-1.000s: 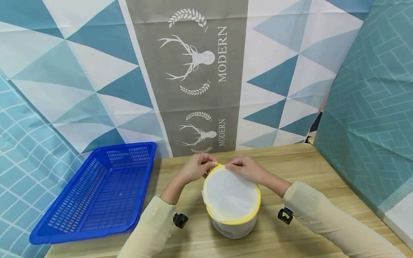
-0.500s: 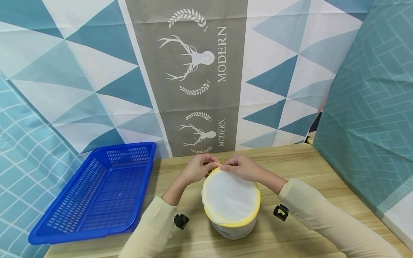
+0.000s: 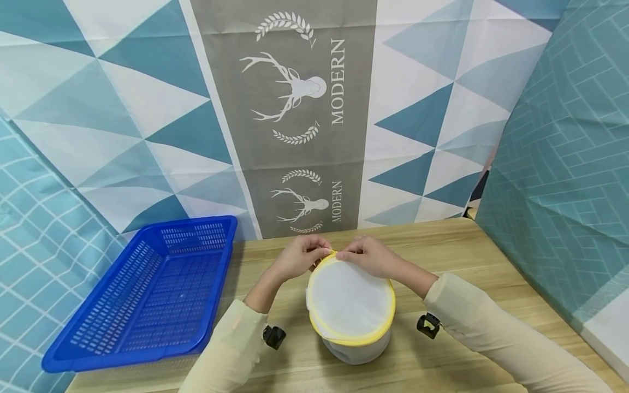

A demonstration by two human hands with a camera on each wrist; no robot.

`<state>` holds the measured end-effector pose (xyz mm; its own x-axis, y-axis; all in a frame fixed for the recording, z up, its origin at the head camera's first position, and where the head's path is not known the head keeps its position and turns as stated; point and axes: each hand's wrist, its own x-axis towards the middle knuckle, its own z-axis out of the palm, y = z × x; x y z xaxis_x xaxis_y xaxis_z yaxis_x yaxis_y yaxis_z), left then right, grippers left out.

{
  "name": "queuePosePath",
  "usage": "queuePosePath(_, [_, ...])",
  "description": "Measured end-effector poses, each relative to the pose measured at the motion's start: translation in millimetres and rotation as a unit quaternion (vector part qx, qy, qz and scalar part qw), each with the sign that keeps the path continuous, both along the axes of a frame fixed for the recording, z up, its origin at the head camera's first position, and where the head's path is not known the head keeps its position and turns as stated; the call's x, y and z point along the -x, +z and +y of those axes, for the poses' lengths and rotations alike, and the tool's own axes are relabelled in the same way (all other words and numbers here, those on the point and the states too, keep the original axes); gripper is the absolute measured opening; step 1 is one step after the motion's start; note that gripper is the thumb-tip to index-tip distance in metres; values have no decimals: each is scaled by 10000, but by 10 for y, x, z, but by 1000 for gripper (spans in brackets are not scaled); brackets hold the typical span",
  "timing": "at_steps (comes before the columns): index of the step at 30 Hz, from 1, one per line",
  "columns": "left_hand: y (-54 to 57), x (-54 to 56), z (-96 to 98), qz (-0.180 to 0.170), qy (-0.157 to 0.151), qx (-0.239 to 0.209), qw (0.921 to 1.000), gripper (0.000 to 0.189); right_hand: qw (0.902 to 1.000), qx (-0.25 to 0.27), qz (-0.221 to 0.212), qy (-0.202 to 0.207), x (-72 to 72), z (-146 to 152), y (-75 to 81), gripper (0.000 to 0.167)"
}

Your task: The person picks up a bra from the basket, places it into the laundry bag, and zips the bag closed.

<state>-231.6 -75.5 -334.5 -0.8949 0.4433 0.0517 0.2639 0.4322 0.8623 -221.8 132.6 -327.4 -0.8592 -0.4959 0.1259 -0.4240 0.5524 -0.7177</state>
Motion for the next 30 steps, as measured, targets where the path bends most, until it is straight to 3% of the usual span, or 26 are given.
queuePosePath(14, [-1,-14,-40,-5,82,-1,10000,13,10000,75,-2,-9,8,4,-16,23])
queuePosePath(23, [51,-31,18,5,42,91,9999,13,9995,-4,-109,308,2,-18,8,30])
queuePosePath(30, [55,-25,19,-9,41,94,9999,13,9999,34,-9,153,-5,-4,2,24])
